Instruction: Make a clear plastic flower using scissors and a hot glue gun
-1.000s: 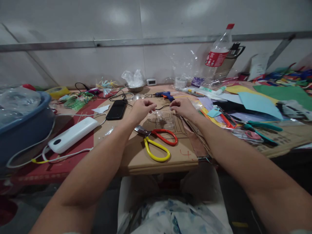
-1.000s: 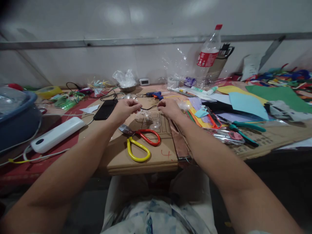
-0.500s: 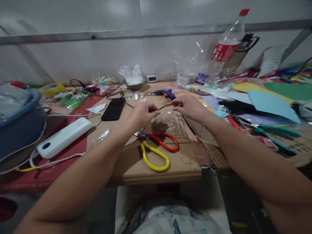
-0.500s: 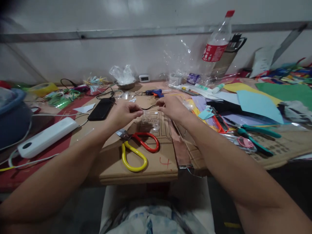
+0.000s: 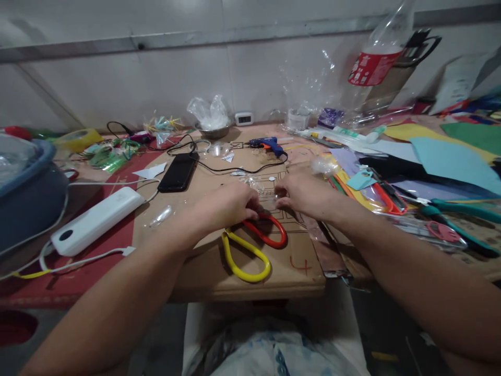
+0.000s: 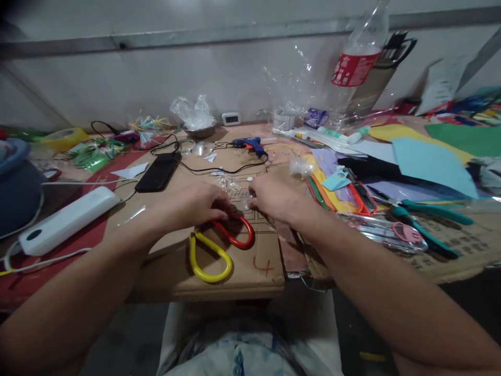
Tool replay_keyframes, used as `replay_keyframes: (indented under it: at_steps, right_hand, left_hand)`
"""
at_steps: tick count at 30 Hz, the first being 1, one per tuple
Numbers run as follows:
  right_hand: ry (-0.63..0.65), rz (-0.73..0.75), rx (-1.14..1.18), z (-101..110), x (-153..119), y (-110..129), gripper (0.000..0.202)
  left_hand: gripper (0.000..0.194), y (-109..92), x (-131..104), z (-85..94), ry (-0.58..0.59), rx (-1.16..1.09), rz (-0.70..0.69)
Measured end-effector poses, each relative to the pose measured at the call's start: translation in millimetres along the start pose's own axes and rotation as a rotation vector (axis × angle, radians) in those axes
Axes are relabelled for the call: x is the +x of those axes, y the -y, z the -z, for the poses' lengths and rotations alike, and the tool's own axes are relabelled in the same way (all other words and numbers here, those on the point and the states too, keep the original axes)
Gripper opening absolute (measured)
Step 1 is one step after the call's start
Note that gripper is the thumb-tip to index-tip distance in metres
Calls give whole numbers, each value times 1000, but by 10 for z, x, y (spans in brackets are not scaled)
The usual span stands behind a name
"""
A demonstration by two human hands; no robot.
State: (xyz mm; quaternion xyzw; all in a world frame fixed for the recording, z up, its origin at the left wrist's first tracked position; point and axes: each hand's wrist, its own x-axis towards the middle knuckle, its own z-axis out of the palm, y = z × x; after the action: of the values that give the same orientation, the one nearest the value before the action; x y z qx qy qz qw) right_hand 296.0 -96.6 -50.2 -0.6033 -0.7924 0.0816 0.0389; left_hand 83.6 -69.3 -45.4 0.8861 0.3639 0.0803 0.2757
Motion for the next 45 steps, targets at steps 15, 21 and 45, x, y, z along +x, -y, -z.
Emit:
replay_keyframes:
  at_steps: [15,21,45]
  right_hand:
    - [-32,34,15,123,-33,7,28]
    - [106,82,-60,107,-53,107,12]
    - [66,246,370,-92,-11,188,17]
  left_hand:
    - [19,-151,-6,54,33,195,83]
    - [27,-85,58,-123,-2,170,106]
    - [19,-4,92,-110,-7,64,97]
